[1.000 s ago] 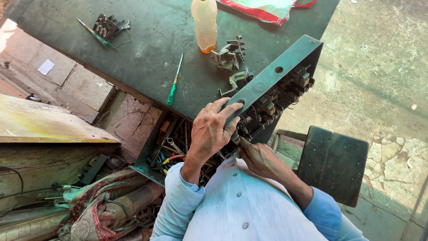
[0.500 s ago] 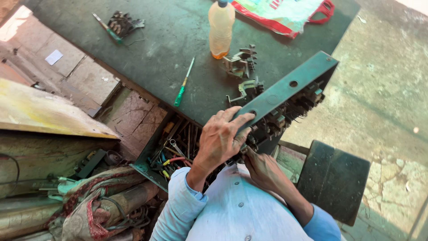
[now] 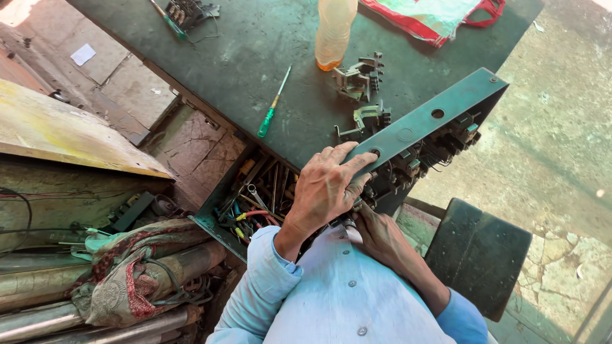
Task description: The person uses a screwdriver to adjust internal components of a disassembled electrical device held in both hands. The person repeatedly tightens or loosens screws within the device's housing while seated at a workbench.
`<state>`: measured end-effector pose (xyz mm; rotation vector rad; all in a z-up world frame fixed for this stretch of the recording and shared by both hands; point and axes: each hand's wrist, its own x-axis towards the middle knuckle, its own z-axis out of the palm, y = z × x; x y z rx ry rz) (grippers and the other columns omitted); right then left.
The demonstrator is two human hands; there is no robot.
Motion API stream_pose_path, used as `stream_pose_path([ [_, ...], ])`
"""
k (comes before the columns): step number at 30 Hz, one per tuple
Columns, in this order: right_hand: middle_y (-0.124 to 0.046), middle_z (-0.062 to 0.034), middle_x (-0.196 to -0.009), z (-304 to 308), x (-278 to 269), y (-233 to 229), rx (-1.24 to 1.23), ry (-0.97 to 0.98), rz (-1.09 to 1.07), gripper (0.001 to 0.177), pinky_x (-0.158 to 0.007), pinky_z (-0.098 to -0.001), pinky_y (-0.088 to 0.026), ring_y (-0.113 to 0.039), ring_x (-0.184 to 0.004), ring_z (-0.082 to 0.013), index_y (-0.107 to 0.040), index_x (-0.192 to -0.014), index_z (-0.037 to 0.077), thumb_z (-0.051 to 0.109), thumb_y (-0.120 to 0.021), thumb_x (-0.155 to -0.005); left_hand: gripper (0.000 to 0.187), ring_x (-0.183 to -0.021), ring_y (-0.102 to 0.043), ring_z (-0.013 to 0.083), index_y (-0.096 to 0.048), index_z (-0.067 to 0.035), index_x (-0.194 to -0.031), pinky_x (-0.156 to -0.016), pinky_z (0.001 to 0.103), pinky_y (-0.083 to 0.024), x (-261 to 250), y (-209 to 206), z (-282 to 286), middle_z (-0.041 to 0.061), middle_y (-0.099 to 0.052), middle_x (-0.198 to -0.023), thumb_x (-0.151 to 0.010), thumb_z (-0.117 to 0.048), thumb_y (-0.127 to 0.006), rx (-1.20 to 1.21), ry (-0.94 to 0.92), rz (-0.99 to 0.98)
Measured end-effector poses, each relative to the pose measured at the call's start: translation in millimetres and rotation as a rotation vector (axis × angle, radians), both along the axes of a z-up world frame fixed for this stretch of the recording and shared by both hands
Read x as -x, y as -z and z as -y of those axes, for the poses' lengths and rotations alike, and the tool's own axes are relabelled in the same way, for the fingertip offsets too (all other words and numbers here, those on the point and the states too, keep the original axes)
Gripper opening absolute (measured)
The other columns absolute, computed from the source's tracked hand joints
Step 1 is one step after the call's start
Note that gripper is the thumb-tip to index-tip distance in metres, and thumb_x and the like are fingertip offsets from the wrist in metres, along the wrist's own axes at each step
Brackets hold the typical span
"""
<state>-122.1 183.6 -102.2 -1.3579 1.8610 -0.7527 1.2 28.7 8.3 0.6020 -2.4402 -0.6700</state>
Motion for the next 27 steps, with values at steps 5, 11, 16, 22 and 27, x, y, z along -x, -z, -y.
stream_pose_path([
  [5,-0.063,-0.0254,-0.070,6.7,3.9,-1.3,-0.017,-0.101,-0.146,0.023,-0.061,-0.0537,-0.047,-0.063,-0.064,-0.0429,-0.058,-0.098,-0.003,0.020,-0.054,-0.101,0.035,-0.112,-0.066,0.0357,-0.069,-0.016,-0.127,-0.096,0.046,-0.052,0.8,-0.3,2.6,0.017,-0.066,-0.130,-0.094,-0.025,-0.073,-0.003,0.011,0.017],
  [11,-0.065,-0.0251,-0.072,-14.3,2.6,-39.2,-0.026,-0.039,-0.053,0.045,-0.059,-0.0493,-0.049,-0.065,-0.059,-0.0379,-0.052,-0.139,0.000,0.017,-0.055,-0.097,0.034,-0.113,-0.065,0.0370,-0.070,-0.016,-0.127,-0.098,0.046,-0.052,0.8,-3.7,4.9,0.017,-0.067,-0.131,-0.094,-0.025,-0.071,-0.028,0.020,0.016],
  [16,-0.056,-0.0158,-0.060,-41.7,9.8,-58.5,-0.017,0.132,0.112,0.055,-0.052,-0.0383,-0.047,-0.054,-0.054,-0.0216,-0.051,-0.150,0.010,0.014,-0.058,-0.095,0.033,-0.118,-0.064,0.0388,-0.069,-0.015,-0.128,-0.102,0.047,-0.051,-0.6,1.4,17.2,0.020,-0.065,-0.134,-0.096,-0.025,-0.069,-0.019,0.031,0.044],
  [22,-0.055,-0.0131,-0.065,-49.8,13.5,-54.8,0.077,0.247,0.200,0.064,-0.051,-0.0366,-0.046,-0.051,-0.054,-0.0190,-0.046,-0.151,0.006,0.010,-0.061,-0.089,0.034,-0.121,-0.064,0.0390,-0.069,-0.014,-0.130,-0.103,0.046,-0.050,-1.3,-3.2,20.1,0.018,-0.066,-0.135,-0.097,-0.023,-0.069,-0.076,0.042,0.081],
  [27,-0.061,-0.0201,-0.067,-45.2,9.0,-44.2,0.096,0.121,0.214,0.065,-0.058,-0.0417,-0.048,-0.060,-0.056,-0.0285,-0.043,-0.153,0.005,0.009,-0.059,-0.091,0.035,-0.122,-0.064,0.0378,-0.069,-0.014,-0.131,-0.104,0.045,-0.051,-1.8,-4.8,16.6,0.017,-0.065,-0.137,-0.098,-0.023,-0.071,-0.106,0.017,0.125],
])
